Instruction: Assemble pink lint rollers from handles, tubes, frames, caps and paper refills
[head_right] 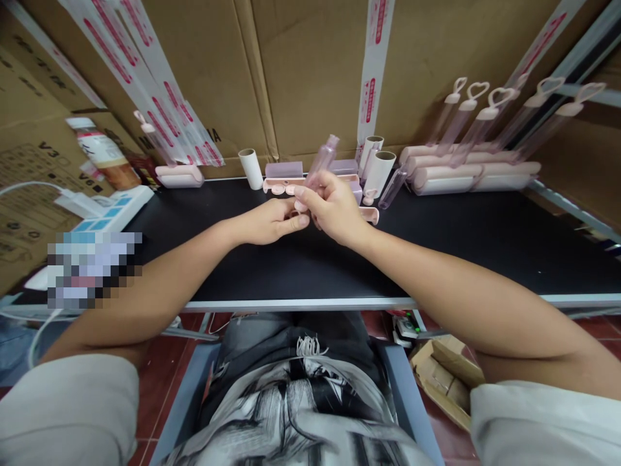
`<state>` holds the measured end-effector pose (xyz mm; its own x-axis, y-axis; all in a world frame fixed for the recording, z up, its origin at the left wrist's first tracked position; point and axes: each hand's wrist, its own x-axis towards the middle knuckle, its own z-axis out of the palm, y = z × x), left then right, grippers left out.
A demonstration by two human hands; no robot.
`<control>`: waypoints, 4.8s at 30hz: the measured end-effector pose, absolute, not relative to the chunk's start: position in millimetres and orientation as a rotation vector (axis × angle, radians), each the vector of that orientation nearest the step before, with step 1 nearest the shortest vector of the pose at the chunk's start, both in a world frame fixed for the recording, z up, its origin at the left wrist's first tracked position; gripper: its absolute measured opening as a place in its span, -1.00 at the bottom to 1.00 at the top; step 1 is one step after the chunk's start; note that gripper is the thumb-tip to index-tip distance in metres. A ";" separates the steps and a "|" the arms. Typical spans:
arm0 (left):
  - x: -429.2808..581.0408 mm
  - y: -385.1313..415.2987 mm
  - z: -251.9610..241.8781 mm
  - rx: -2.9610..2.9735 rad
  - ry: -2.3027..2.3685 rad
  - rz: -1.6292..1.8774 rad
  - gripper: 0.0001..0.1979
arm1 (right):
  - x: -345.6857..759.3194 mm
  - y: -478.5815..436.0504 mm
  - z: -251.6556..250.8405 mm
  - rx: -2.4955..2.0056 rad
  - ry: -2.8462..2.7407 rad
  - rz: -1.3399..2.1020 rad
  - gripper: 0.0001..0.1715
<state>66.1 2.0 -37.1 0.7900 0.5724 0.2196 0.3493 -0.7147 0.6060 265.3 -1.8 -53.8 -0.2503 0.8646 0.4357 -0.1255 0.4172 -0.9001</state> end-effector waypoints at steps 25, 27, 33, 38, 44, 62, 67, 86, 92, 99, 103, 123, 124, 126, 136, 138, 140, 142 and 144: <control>22.3 53.7 -49.7 2.471 1.975 0.142 -0.69 | 271.1 -18.3 -46.6 -1.140 -2.751 0.388 -0.64; 21.2 52.3 -47.3 2.469 1.976 0.146 -0.78 | 270.8 -17.9 -48.3 -1.145 -2.732 0.421 -0.63; 30.0 35.9 -27.3 2.277 1.303 0.881 -0.82 | 274.8 -7.5 -54.3 -1.100 -2.115 0.540 -0.34; 53.6 17.6 -26.7 2.212 0.760 1.114 -0.46 | 272.5 2.9 -59.1 -0.742 -1.739 0.972 -0.12; 59.2 5.8 -29.2 2.354 0.836 1.154 -0.50 | 272.3 7.8 -63.3 -0.714 -1.661 0.949 -0.28; -29.9 85.7 -57.5 2.246 2.132 1.053 -0.09 | 275.9 -4.6 -55.0 -0.845 -1.740 0.802 -0.15; -25.3 90.0 -62.0 2.238 2.155 0.991 -0.28 | 275.5 -6.7 -53.2 -0.842 -1.749 0.795 -0.16; 51.0 -1.8 -19.2 2.539 1.445 0.958 -0.26 | 279.2 -1.3 -54.9 -0.806 -1.796 0.613 -0.09; 58.1 -8.6 -17.6 2.543 1.351 0.961 -0.30 | 279.7 -3.0 -49.7 -0.745 -1.813 0.595 -0.24; 54.8 -6.5 -17.1 2.503 1.363 0.973 -0.34 | 280.1 -1.4 -48.0 -0.816 -1.834 0.628 -0.20; 57.4 -9.7 -15.8 2.498 1.373 0.925 -0.38 | 279.0 -0.6 -48.7 -0.787 -1.837 0.649 -0.19; 48.8 1.0 -24.1 2.536 1.292 1.046 -0.45 | 279.8 -2.9 -49.9 -0.767 -1.875 0.638 -0.28; 46.6 6.0 -27.8 2.548 1.238 1.096 -0.43 | 279.6 -1.1 -52.4 -0.740 -1.873 0.630 -0.29; 42.2 17.3 -35.8 2.567 1.090 1.214 -0.33 | 279.8 3.1 -58.2 -0.688 -1.873 0.610 -0.29; 38.7 33.8 -48.1 2.475 0.866 1.392 -0.14 | 289.0 12.2 -70.7 -0.678 -1.740 0.253 0.04; 40.2 32.8 -48.0 2.452 0.874 1.387 -0.14 | 287.4 9.8 -70.2 -0.664 -1.708 0.241 0.06; 40.9 32.4 -48.8 2.430 0.870 1.388 -0.13 | 285.2 6.7 -68.7 -0.639 -1.780 0.281 -0.02; 40.6 32.2 -49.8 2.421 0.858 1.371 -0.12 | 283.7 4.0 -66.6 -0.608 -1.918 0.374 -0.19; 40.1 32.1 -50.3 2.412 0.859 1.345 -0.12 | 283.5 2.8 -65.0 -0.599 -1.964 0.478 -0.35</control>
<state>40.1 32.1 -50.3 0.4007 0.6026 0.6901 0.3727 -0.7953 0.4781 283.5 2.8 -65.0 -0.3895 0.5947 0.7033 0.2053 0.8004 -0.5631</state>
